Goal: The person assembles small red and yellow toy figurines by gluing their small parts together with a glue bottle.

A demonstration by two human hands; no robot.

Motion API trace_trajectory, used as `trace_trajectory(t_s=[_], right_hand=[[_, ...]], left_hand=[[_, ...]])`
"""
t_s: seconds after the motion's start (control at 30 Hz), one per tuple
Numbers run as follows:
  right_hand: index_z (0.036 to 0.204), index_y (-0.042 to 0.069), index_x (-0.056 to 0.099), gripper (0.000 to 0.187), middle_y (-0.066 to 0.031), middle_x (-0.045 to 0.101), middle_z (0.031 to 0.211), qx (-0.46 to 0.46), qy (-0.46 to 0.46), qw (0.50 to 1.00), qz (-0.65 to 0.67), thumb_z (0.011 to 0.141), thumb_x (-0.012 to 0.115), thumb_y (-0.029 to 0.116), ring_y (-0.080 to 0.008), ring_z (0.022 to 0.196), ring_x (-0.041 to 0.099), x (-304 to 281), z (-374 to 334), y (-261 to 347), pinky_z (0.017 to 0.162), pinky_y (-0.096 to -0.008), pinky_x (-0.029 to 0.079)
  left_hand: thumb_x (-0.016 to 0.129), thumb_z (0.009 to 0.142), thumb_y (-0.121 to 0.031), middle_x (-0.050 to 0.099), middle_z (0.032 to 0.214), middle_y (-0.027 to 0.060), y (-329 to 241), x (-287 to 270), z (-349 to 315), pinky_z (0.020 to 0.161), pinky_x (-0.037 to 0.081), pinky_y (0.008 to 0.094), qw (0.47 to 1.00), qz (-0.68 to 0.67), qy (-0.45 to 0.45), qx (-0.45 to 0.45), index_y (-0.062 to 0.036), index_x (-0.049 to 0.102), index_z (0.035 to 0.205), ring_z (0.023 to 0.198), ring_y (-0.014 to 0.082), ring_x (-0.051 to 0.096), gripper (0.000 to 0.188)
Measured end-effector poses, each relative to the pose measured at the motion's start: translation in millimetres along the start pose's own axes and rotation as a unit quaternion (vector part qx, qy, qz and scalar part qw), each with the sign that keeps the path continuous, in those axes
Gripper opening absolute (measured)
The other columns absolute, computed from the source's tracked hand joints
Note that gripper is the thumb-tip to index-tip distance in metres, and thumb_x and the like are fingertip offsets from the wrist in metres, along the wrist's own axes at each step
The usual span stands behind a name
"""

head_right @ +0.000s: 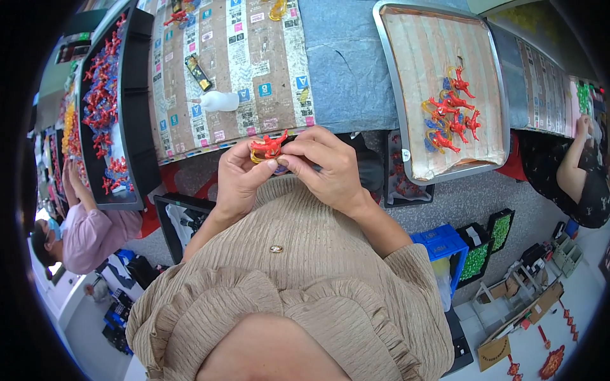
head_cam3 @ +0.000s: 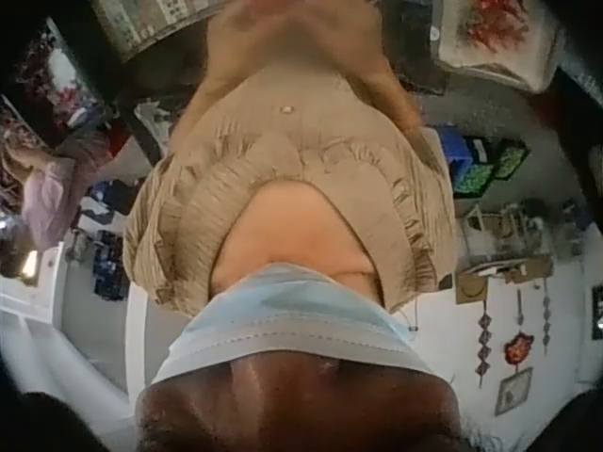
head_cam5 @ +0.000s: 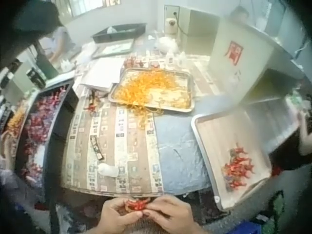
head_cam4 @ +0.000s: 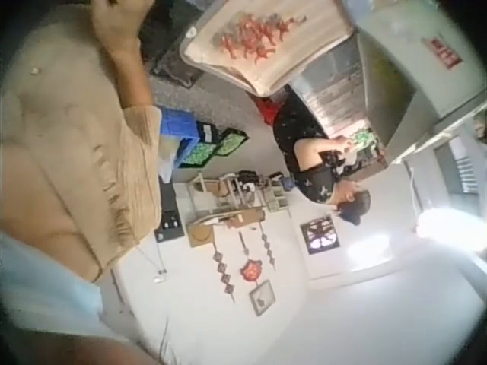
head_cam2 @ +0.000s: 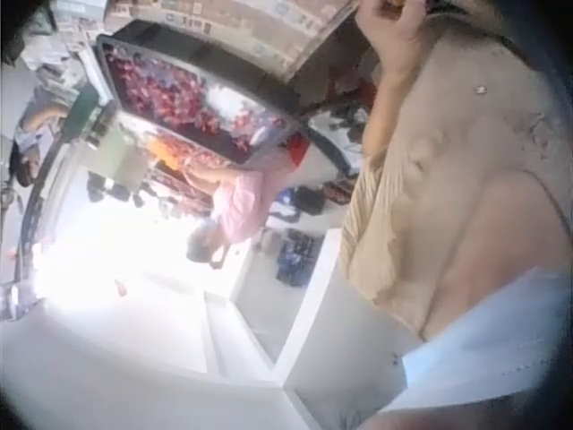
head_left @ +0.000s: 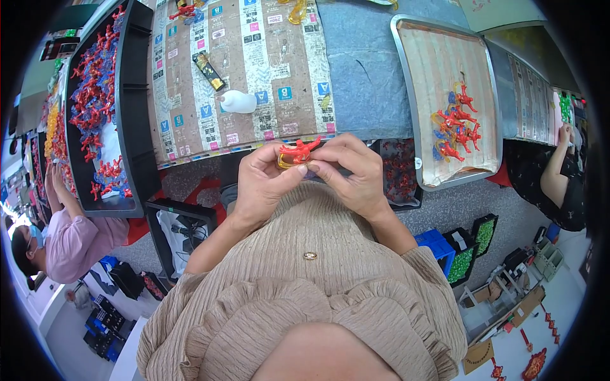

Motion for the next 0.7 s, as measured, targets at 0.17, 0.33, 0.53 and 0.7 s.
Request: trace_trajectory(t_s=[0.17,0.33,0.53,0.7], right_hand=[[0.085,0.002,0.069,0.015,-0.0092,0.062,0.081,0.020,-0.006,1.000,0.002,0.073,0.076,0.005,-0.0194,0.071,0.062,-0.6,0.8,1.2,0.061,-0.0285,0.050],[0.085,0.002,0.069,0.014,-0.0089,0.062,0.081,0.012,-0.006,1.000,0.004,0.073,0.076,0.005,-0.0182,0.069,0.062,-1.6,1.0,0.8,0.059,-0.0276,0.049],[0.086,0.002,0.069,0.014,-0.0085,0.062,0.082,0.023,-0.008,1.000,0.007,0.073,0.076,0.004,-0.0169,0.069,0.062,-3.0,1.3,0.7,0.059,-0.0270,0.050],[0.087,0.002,0.070,0.015,-0.0082,0.062,0.083,0.020,-0.011,1.000,0.001,0.074,0.076,0.003,-0.0156,0.067,0.062,-4.3,1.5,1.0,0.058,-0.0260,0.049]], left_hand=[[0.066,0.084,0.000,0.063,0.098,0.0025,-0.7,1.0,0.0,0.081,0.051,0.0245,1.000,-0.005,0.009,-0.010,0.0009,0.063,0.101,0.088,0.0078,0.060,0.018],[0.066,0.084,0.000,0.063,0.098,0.0024,-1.4,2.4,0.5,0.081,0.051,0.0243,1.000,-0.009,0.012,-0.011,0.0011,0.063,0.102,0.088,0.0078,0.060,0.017],[0.066,0.085,0.000,0.063,0.098,0.0028,-1.9,3.7,2.6,0.082,0.051,0.0246,1.000,-0.008,0.018,-0.008,0.0012,0.062,0.102,0.089,0.0077,0.060,0.018],[0.066,0.084,0.000,0.064,0.099,0.0036,-1.4,4.3,3.6,0.083,0.050,0.0246,1.000,-0.014,0.020,-0.016,0.0013,0.062,0.102,0.089,0.0078,0.060,0.018]])
Point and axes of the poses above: each hand's wrist, its own z-axis towards the middle knuckle, its own x-axis out of the palm, y = z × x, the point moved 3 cm from there along z, towards the middle knuckle
